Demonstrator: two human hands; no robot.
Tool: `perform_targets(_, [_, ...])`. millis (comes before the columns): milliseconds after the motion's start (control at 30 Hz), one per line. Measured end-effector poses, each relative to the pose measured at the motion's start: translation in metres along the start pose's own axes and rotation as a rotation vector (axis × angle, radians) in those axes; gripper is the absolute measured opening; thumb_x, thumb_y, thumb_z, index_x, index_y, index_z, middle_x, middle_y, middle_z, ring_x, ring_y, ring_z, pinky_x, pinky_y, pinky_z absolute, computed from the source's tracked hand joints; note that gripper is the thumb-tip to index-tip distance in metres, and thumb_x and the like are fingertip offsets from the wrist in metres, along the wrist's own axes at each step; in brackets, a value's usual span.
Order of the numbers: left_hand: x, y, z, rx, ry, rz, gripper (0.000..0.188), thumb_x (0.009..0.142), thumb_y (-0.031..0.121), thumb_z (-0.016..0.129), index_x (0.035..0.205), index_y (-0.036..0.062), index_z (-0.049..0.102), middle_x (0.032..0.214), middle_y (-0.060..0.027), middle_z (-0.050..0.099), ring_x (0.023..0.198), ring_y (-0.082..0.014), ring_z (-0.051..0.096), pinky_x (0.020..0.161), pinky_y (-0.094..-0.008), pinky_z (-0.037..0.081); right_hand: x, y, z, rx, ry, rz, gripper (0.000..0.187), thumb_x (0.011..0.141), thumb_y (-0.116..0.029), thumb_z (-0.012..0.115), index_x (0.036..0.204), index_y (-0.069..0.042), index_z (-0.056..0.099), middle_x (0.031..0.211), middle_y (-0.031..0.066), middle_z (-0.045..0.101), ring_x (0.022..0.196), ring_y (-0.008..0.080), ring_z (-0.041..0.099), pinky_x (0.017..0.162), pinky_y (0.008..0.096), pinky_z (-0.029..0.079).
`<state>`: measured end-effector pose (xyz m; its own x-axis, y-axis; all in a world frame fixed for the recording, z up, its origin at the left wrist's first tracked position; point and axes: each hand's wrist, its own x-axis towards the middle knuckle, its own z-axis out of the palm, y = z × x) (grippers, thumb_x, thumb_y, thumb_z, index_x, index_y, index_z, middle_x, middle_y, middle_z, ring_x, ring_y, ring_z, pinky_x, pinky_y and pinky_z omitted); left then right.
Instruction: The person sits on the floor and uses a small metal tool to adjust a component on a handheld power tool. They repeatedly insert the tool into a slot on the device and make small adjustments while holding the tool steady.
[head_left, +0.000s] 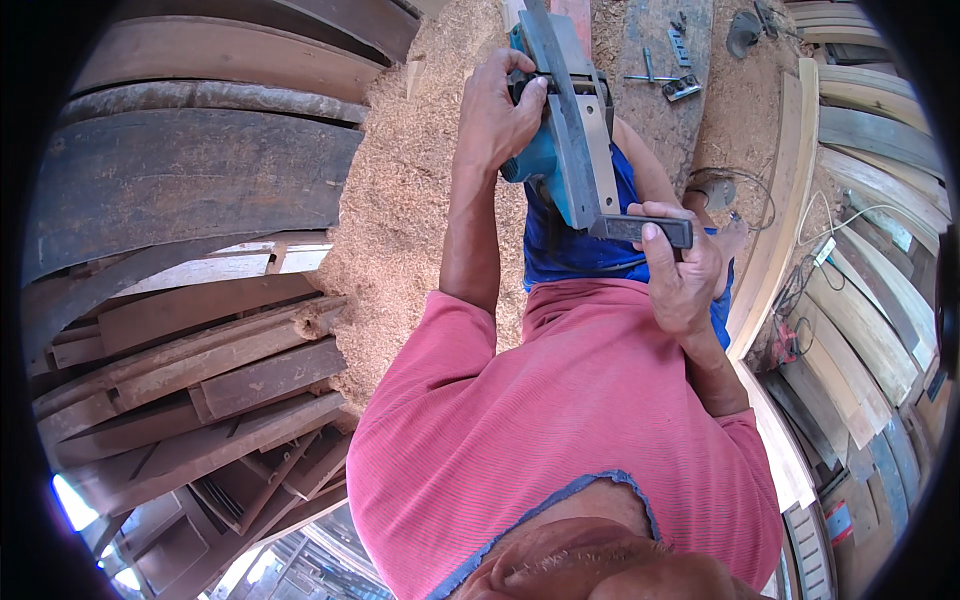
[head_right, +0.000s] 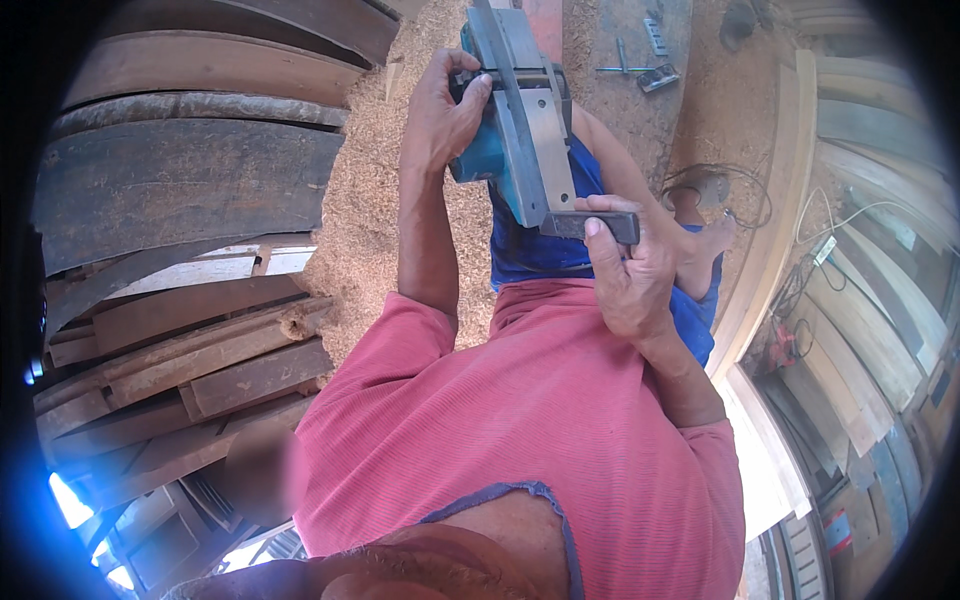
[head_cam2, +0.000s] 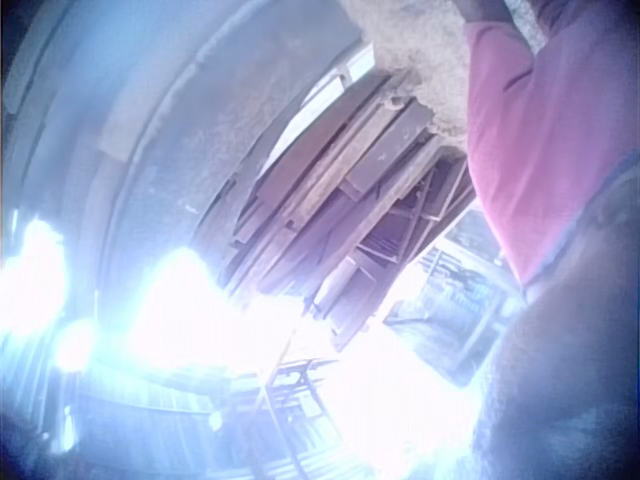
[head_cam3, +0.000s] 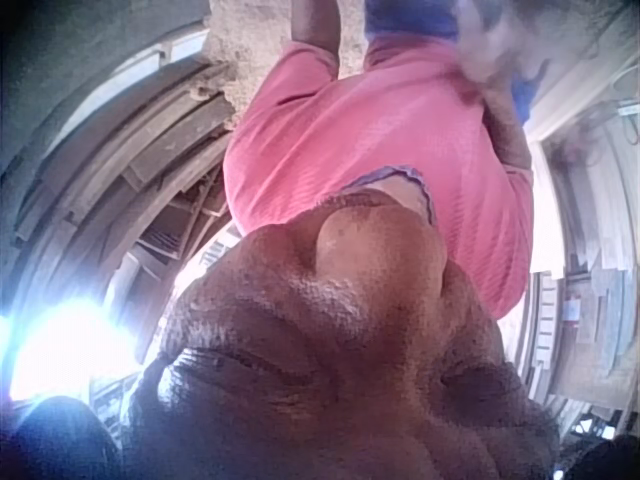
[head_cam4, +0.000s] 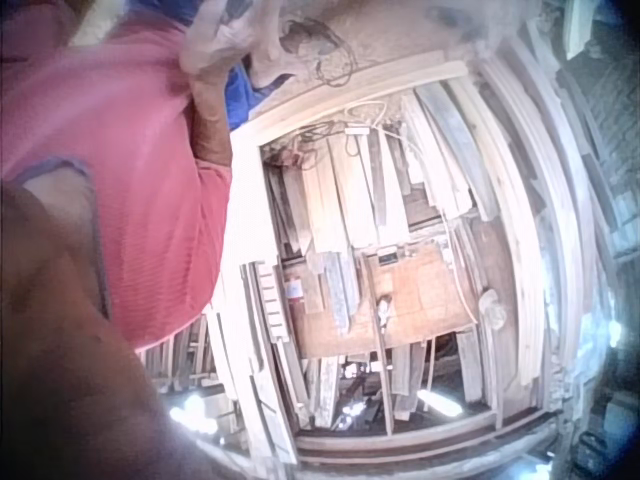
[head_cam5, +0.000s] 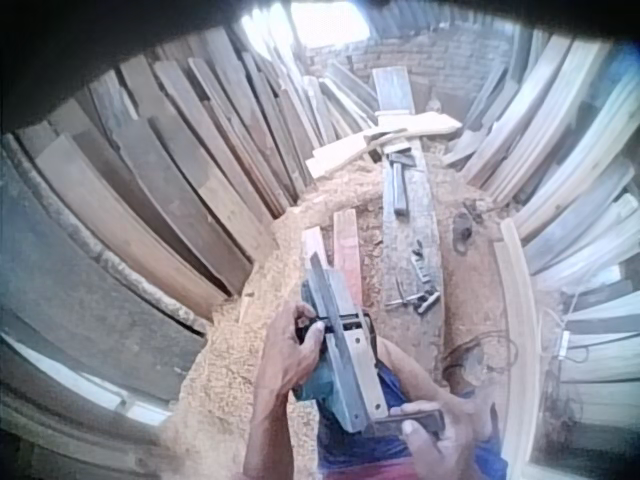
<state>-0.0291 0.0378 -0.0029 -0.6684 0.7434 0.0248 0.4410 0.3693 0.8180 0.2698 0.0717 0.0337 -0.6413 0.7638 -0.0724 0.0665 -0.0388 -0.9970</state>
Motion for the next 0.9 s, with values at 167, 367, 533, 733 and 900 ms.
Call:
perform_targets(167, [0.004,0.003,-0.001,-0.008,0.003,0.017,0.022,0.097,0.02,0.073,0.115,0.0069,0.068,0.105,-0.0192,0.07,0.102,-0.04,0.065,0.093,-0.0516,0.052,-0.001,-0.002,0.001,0.043,-0.002,0.037,0.022,0.113,-0.007,0.063,0.133,0.003,0.065,0.121,0.0068,0.079,0.094,0.006,0.064,0.087,0.0242,0.055])
perform_targets(367, [-0.001,0.0,0.004,0.091,0.223,0.299,0.023,0.09,0.008,0.065,0.11,0.0062,0.077,0.119,-0.0217,0.072,0.118,-0.0402,0.063,0.104,-0.0522,0.052,0.0,-0.001,0.0,0.013,0.002,0.035,0.022,0.113,-0.007,0.063,0.132,0.003,0.066,0.12,0.0076,0.08,0.092,0.0054,0.064,0.085,0.0239,0.055])
perform_targets(533, [-0.008,-0.001,0.003,0.172,0.3,0.327,0.032,0.081,0.002,0.061,0.102,0.0061,0.085,0.136,-0.0228,0.07,0.127,-0.0404,0.062,0.112,-0.0518,0.05,0.0,0.004,-0.003,-0.012,-0.032,-0.016,0.022,0.112,-0.007,0.063,0.131,0.004,0.067,0.12,0.0125,0.081,0.089,0.0076,0.069,0.083,0.0248,0.059])
perform_targets(733, [-0.006,-0.006,-0.001,0.06,0.202,0.301,0.038,0.082,-0.002,0.055,0.104,0.0056,0.085,0.145,-0.0243,0.066,0.137,-0.0382,0.061,0.117,-0.0477,0.05,-0.003,0.008,0.0,-0.011,-0.031,-0.051,0.022,0.112,-0.007,0.063,0.131,0.003,0.068,0.119,0.0129,0.08,0.089,0.0078,0.07,0.082,0.0245,0.06])
perform_targets(900, [-0.006,-0.007,0.0,0.009,0.187,0.33,0.035,0.078,-0.003,0.06,0.098,0.0085,0.087,0.142,-0.0219,0.068,0.13,-0.0393,0.06,0.114,-0.0489,0.048,-0.006,0.005,0.002,-0.02,-0.002,-0.016,0.018,0.111,-0.006,0.064,0.125,0.003,0.069,0.113,0.0107,0.083,0.089,0.0079,0.069,0.083,0.0267,0.057])
